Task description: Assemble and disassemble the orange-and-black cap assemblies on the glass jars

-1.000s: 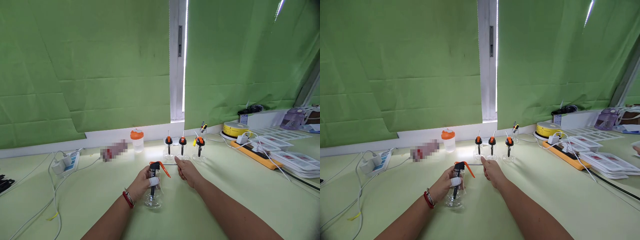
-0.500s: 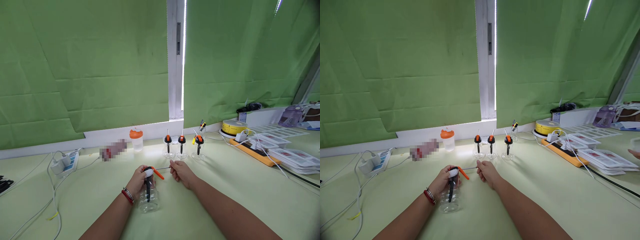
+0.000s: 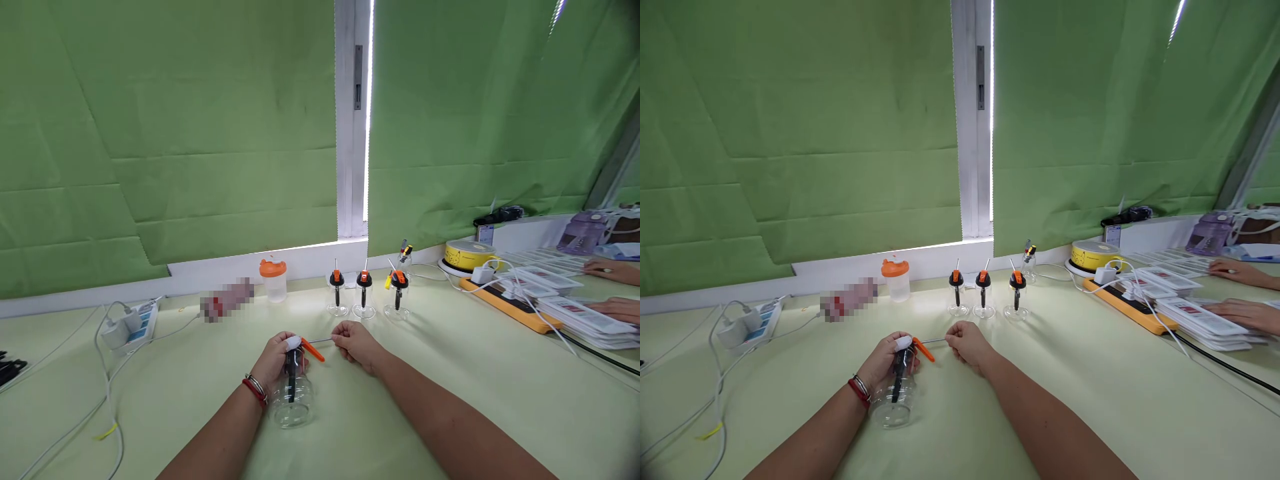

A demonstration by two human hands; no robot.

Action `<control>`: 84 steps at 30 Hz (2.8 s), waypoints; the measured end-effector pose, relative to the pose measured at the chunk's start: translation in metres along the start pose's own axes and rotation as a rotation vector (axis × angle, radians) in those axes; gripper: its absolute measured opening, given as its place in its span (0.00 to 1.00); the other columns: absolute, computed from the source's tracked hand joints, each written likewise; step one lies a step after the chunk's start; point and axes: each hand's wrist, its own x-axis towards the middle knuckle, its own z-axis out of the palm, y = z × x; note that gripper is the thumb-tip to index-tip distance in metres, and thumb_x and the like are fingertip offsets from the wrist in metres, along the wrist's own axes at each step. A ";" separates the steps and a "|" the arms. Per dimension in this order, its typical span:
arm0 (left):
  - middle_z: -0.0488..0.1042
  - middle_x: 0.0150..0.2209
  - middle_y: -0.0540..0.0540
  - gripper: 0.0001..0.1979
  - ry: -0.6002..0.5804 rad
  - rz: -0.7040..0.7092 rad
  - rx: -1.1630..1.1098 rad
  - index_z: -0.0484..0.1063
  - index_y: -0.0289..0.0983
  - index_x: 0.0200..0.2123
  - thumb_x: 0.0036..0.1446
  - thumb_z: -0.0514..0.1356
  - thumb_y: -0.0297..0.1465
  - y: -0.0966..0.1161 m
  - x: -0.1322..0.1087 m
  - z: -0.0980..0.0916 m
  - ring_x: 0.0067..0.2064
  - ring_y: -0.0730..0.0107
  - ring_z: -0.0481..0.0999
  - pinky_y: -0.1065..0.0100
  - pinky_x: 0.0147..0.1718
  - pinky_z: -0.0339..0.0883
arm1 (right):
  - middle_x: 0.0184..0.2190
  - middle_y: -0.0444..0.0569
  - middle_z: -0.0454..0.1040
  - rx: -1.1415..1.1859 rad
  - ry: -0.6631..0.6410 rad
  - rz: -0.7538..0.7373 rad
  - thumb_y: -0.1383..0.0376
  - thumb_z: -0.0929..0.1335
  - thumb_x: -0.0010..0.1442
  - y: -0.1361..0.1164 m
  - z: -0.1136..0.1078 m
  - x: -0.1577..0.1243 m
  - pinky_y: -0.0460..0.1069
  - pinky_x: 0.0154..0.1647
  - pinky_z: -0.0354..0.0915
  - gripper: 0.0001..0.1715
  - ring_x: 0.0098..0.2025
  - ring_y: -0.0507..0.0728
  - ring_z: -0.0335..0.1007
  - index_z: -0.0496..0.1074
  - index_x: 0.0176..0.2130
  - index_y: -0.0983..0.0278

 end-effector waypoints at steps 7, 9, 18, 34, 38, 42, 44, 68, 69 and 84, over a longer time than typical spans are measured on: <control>0.69 0.16 0.51 0.11 -0.020 -0.006 -0.004 0.62 0.37 0.30 0.44 0.61 0.32 -0.002 0.003 -0.003 0.19 0.66 0.72 0.68 0.19 0.64 | 0.17 0.40 0.66 -0.076 -0.021 0.034 0.58 0.65 0.54 0.000 0.001 0.001 0.41 0.09 0.49 0.12 0.12 0.45 0.56 0.64 0.28 0.65; 0.69 0.16 0.51 0.11 -0.021 -0.008 -0.007 0.62 0.37 0.30 0.44 0.62 0.32 -0.002 0.004 -0.003 0.19 0.65 0.72 0.68 0.19 0.65 | 0.18 0.38 0.66 -0.039 -0.031 -0.002 0.63 0.68 0.51 -0.001 0.001 0.001 0.40 0.11 0.53 0.09 0.14 0.45 0.59 0.65 0.31 0.65; 0.69 0.17 0.51 0.11 -0.019 -0.014 -0.027 0.62 0.37 0.30 0.46 0.61 0.33 0.001 0.001 0.001 0.20 0.64 0.74 0.67 0.19 0.65 | 0.17 0.40 0.67 -0.041 -0.015 -0.024 0.66 0.68 0.51 0.007 0.003 0.006 0.43 0.15 0.60 0.07 0.17 0.48 0.64 0.64 0.29 0.65; 0.70 0.19 0.50 0.10 0.102 0.064 -0.084 0.62 0.36 0.31 0.47 0.61 0.31 0.004 0.005 -0.009 0.22 0.64 0.75 0.65 0.21 0.68 | 0.24 0.45 0.74 -0.383 0.093 -0.238 0.70 0.68 0.45 0.010 -0.004 0.005 0.46 0.30 0.62 0.04 0.28 0.53 0.69 0.71 0.27 0.63; 0.70 0.18 0.51 0.09 0.122 0.066 -0.086 0.61 0.36 0.29 0.48 0.61 0.31 0.006 0.005 -0.010 0.21 0.64 0.75 0.66 0.21 0.68 | 0.16 0.41 0.69 -0.299 0.063 -0.191 0.68 0.67 0.48 0.009 -0.001 0.002 0.45 0.24 0.59 0.02 0.21 0.51 0.65 0.67 0.26 0.62; 0.69 0.17 0.51 0.09 0.137 0.063 -0.085 0.62 0.36 0.29 0.47 0.61 0.30 0.007 0.005 -0.010 0.21 0.63 0.75 0.66 0.20 0.68 | 0.11 0.38 0.62 -0.275 0.125 -0.120 0.63 0.67 0.49 0.006 -0.003 0.001 0.45 0.21 0.56 0.07 0.16 0.49 0.58 0.67 0.24 0.63; 0.69 0.17 0.51 0.09 0.138 0.059 -0.085 0.62 0.36 0.29 0.48 0.61 0.30 0.008 0.005 -0.010 0.22 0.62 0.75 0.66 0.20 0.68 | 0.12 0.38 0.63 -0.201 0.149 -0.063 0.64 0.67 0.48 0.004 -0.006 0.001 0.44 0.21 0.56 0.06 0.16 0.49 0.58 0.67 0.24 0.64; 0.69 0.18 0.51 0.10 0.094 0.041 -0.064 0.62 0.36 0.30 0.48 0.61 0.32 0.007 0.005 -0.011 0.22 0.64 0.75 0.67 0.21 0.68 | 0.24 0.45 0.75 -0.109 0.030 -0.037 0.71 0.67 0.49 0.004 -0.005 0.000 0.47 0.35 0.66 0.04 0.29 0.52 0.72 0.70 0.30 0.65; 0.69 0.18 0.51 0.10 0.093 0.041 -0.064 0.62 0.36 0.30 0.48 0.61 0.32 0.007 0.005 -0.011 0.22 0.64 0.75 0.67 0.21 0.68 | 0.24 0.45 0.75 -0.121 0.027 -0.042 0.71 0.67 0.49 0.004 -0.005 0.000 0.47 0.35 0.66 0.04 0.28 0.52 0.72 0.70 0.30 0.65; 0.69 0.17 0.51 0.10 0.094 0.032 -0.056 0.61 0.36 0.30 0.47 0.61 0.32 0.008 0.005 -0.011 0.22 0.63 0.75 0.67 0.20 0.67 | 0.37 0.49 0.72 -0.481 0.036 -0.319 0.69 0.66 0.47 0.006 -0.003 0.000 0.49 0.39 0.65 0.06 0.35 0.54 0.68 0.75 0.27 0.64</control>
